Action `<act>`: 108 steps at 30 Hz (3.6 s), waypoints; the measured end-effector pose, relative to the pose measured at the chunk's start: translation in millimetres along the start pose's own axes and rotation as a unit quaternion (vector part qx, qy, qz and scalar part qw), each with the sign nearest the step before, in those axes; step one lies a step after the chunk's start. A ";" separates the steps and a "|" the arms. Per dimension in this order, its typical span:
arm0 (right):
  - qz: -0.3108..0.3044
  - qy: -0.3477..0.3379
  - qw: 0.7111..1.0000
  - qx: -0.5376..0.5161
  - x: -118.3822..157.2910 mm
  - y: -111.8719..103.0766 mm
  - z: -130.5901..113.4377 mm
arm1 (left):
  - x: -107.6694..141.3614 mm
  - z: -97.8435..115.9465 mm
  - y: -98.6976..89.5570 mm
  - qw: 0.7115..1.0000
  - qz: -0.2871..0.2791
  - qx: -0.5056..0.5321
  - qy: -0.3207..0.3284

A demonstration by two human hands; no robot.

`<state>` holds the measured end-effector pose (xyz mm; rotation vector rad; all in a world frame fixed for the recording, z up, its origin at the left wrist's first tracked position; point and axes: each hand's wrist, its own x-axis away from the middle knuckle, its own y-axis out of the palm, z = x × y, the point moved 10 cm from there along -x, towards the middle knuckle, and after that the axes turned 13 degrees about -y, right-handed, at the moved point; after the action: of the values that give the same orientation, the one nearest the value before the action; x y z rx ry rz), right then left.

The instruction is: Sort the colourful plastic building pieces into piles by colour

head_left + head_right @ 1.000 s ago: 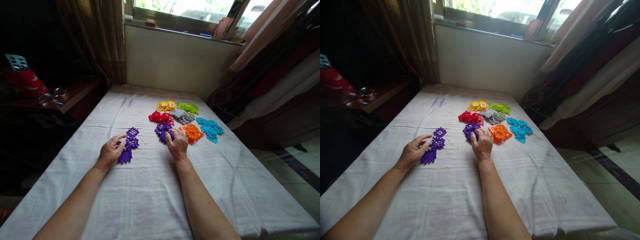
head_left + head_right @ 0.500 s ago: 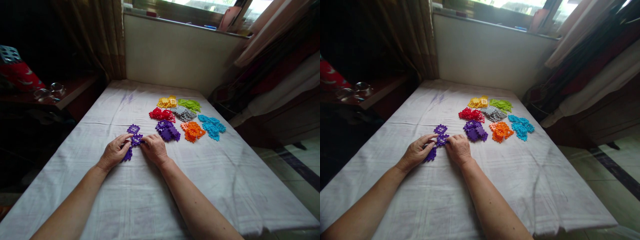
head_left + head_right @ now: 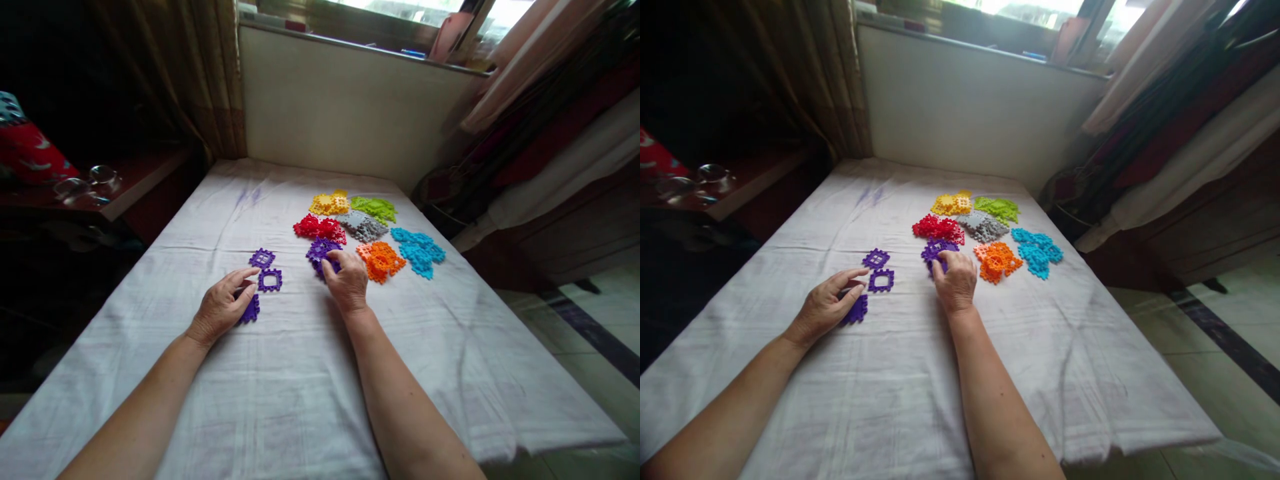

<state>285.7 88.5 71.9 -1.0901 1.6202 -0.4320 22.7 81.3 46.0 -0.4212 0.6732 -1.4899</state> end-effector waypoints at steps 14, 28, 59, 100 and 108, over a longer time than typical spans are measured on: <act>0.028 -0.026 0.998 0.047 4.5 -9.2 -2.5 | -3.6 -12.1 -18.2 0.995 0.077 -0.044 -0.049; -0.203 -0.187 0.961 -0.013 25.2 59.8 -98.5 | -4.8 -12.5 -18.0 0.995 0.077 -0.046 -0.046; -0.191 -0.179 0.965 0.026 -2.7 66.6 -105.1 | -9.4 -25.0 -27.2 0.991 0.110 -0.029 -0.069; -0.249 -0.287 0.918 -0.117 45.6 76.2 -153.7 | -13.8 -38.7 -37.0 0.984 0.124 -0.042 -0.121; -0.085 -0.139 0.987 0.004 5.9 29.8 -73.1 | -13.6 -38.9 -37.1 0.984 0.122 -0.038 -0.126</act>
<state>206.9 80.9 72.0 -1.2297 1.2853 -0.3773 -30.1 98.1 42.5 -0.5554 0.5580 -1.1593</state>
